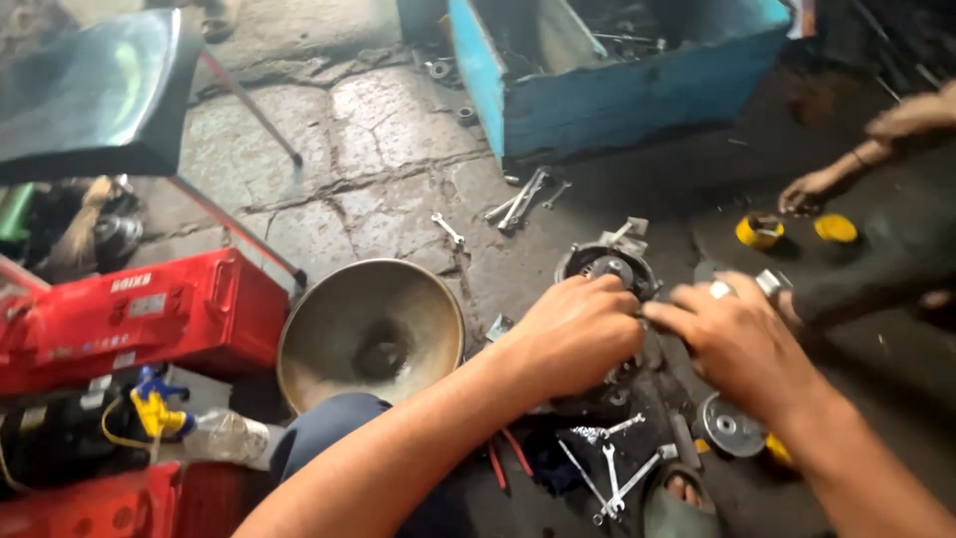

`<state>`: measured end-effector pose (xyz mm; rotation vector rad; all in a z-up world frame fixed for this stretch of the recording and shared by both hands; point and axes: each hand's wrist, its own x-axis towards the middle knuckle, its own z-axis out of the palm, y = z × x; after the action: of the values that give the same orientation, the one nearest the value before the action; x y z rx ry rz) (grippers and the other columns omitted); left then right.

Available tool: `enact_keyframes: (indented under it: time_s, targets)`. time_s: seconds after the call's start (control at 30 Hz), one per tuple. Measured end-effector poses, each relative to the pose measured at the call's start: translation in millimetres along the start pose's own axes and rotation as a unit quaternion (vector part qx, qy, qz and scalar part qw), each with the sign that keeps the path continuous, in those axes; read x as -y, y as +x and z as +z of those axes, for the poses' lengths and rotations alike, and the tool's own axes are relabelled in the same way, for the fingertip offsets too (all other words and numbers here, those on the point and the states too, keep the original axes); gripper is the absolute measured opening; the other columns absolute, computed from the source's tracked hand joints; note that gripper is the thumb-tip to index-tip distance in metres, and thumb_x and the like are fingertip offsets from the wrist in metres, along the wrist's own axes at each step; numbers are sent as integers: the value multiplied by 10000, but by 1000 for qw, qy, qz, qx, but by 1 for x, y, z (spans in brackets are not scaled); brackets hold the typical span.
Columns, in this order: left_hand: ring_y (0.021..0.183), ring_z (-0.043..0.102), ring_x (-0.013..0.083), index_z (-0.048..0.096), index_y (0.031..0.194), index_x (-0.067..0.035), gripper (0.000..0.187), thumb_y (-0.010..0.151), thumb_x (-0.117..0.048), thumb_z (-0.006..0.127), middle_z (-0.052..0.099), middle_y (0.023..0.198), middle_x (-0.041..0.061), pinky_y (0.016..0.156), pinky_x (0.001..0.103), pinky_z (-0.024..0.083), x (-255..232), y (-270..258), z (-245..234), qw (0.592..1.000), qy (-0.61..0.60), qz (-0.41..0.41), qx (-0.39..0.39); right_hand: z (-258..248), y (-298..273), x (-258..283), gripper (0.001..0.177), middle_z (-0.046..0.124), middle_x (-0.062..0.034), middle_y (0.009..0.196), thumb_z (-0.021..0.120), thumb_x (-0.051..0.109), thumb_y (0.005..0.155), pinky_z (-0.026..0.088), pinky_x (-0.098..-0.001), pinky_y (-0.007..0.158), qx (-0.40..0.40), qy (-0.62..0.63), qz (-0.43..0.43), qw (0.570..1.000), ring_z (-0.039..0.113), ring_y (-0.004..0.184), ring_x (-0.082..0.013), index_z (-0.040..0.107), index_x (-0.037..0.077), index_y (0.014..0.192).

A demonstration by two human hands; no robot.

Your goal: The person disassembles a starter motor by hand and then reassembles it, using a wrench to tighten the internal components and housing bolts.

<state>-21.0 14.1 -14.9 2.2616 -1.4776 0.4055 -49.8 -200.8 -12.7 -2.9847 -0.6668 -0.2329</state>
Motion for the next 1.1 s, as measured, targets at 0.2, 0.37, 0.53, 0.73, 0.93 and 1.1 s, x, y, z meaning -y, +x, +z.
enact_keyframes:
  time_s: [0.2,0.37,0.53,0.73,0.93,1.1]
  targets:
    - [966,653,304,739,787,-104,97,695,-121,714,685,892,71,775,433,541,6,7,-3,999,-12,-17,25,-27,-11,4,470,710,-63,957,657,13,701,515,-442,849,-44,13,-15,999,680,931,-290,761,169,1132]
    - [958,659,306,730,724,-95,92,637,-116,708,688,876,70,741,437,543,9,7,-10,999,1,-27,22,-25,-25,25,443,717,-107,973,678,43,727,540,-441,789,-6,77,32,997,685,913,-338,723,111,1163]
    - [974,660,296,745,717,-118,85,641,-100,711,701,860,42,761,435,550,10,9,-12,996,16,-44,76,-56,-11,62,212,703,-178,753,704,151,902,544,-422,599,151,320,219,909,680,680,-330,707,61,1094]
    - [986,651,298,776,778,-135,162,633,-94,720,707,873,31,760,434,550,11,10,-16,996,-30,-51,68,-26,-26,48,160,654,-144,574,607,170,965,466,-378,400,228,555,371,709,633,436,-227,635,31,1040]
    - [996,652,305,809,863,-161,308,595,-53,701,708,906,35,757,432,553,12,7,-19,994,-75,-46,66,-14,-28,46,217,704,-169,657,569,234,982,596,-409,497,239,688,416,544,719,523,-288,589,38,1073]
    - [974,675,303,781,851,-135,255,626,-45,699,712,903,34,788,436,559,14,9,-15,995,-62,-48,66,-2,-30,44,219,696,-162,712,587,221,960,623,-434,535,210,765,395,464,738,575,-300,577,48,1094]
